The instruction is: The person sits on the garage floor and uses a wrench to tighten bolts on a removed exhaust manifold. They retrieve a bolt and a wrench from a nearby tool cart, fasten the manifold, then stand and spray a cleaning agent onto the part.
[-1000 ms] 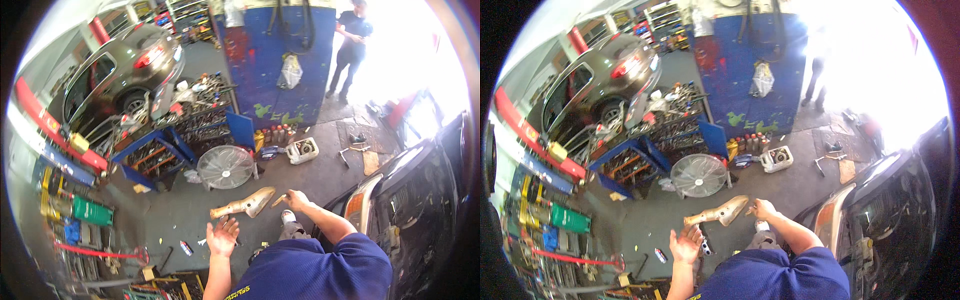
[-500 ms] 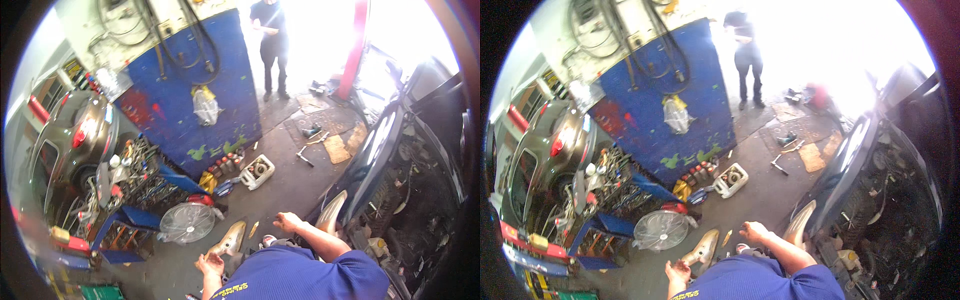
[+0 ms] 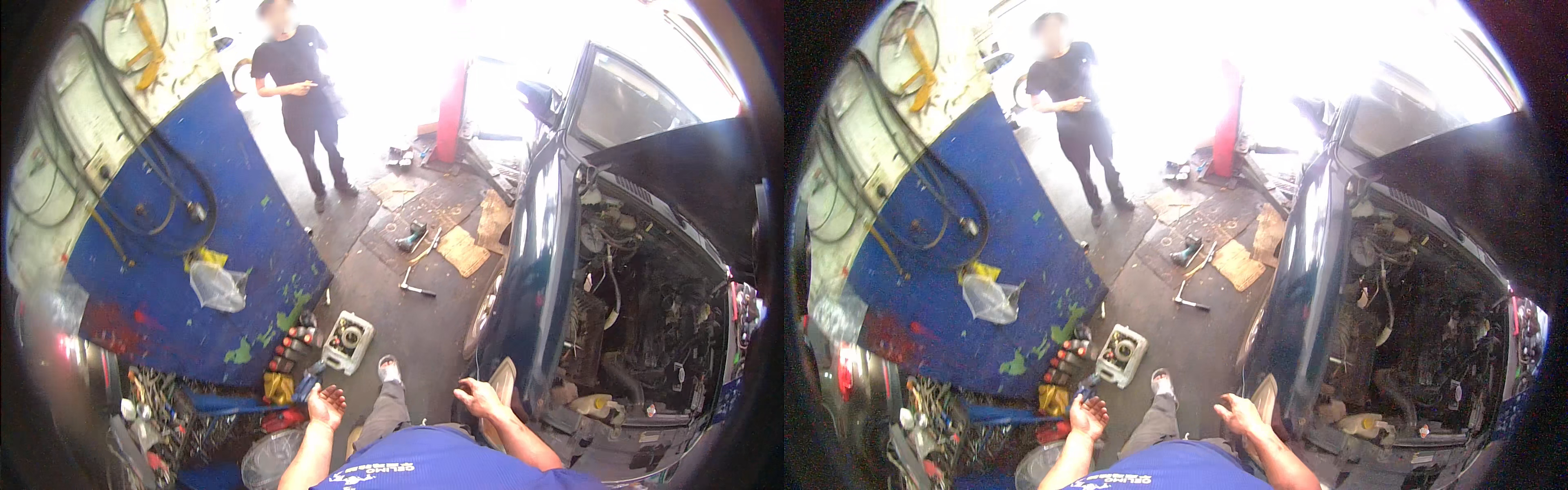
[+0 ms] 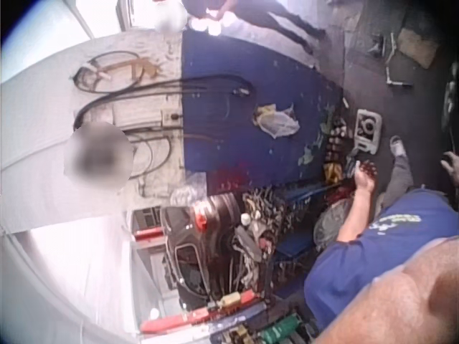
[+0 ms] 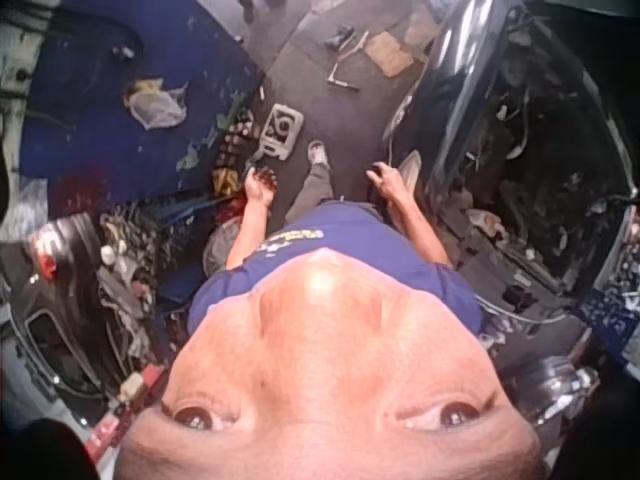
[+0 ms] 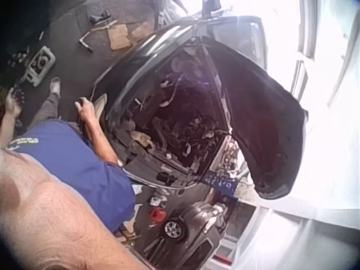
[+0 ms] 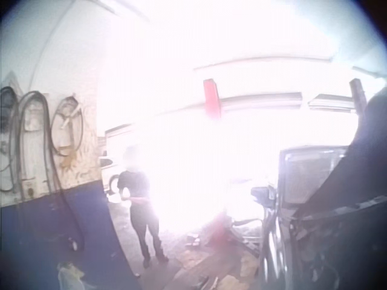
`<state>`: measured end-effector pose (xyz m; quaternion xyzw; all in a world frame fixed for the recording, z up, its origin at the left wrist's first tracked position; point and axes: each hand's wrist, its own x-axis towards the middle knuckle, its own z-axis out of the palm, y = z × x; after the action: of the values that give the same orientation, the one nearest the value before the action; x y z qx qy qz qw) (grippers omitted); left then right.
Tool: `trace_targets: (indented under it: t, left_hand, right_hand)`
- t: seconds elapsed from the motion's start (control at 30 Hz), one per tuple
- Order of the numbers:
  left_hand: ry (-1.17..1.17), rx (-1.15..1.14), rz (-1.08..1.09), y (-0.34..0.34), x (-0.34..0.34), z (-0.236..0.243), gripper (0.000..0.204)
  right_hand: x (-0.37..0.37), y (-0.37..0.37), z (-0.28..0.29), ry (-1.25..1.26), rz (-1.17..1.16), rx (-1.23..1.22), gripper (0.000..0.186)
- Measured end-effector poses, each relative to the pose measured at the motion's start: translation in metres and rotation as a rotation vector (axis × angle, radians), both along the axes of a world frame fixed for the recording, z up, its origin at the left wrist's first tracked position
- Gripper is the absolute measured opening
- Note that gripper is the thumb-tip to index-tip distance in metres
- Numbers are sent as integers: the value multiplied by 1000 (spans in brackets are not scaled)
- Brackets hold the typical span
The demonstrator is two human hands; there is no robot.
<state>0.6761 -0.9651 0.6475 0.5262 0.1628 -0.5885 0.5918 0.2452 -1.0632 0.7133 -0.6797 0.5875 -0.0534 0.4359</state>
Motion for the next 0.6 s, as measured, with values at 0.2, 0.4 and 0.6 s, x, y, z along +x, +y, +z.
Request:
trace_targets:
  t: [0.2,0.4,0.6]
  left_hand:
    - [38,-25,-70,-140,48,-9,51]
    - [25,56,0,-247,111,-4,53]
    - [-26,41,-60,-342,132,-19,49]
  right_hand:
    - [32,-81,11,112,-168,117,58]
    - [56,-179,29,113,-242,53,58]
    - [65,-236,19,222,-345,138,58]
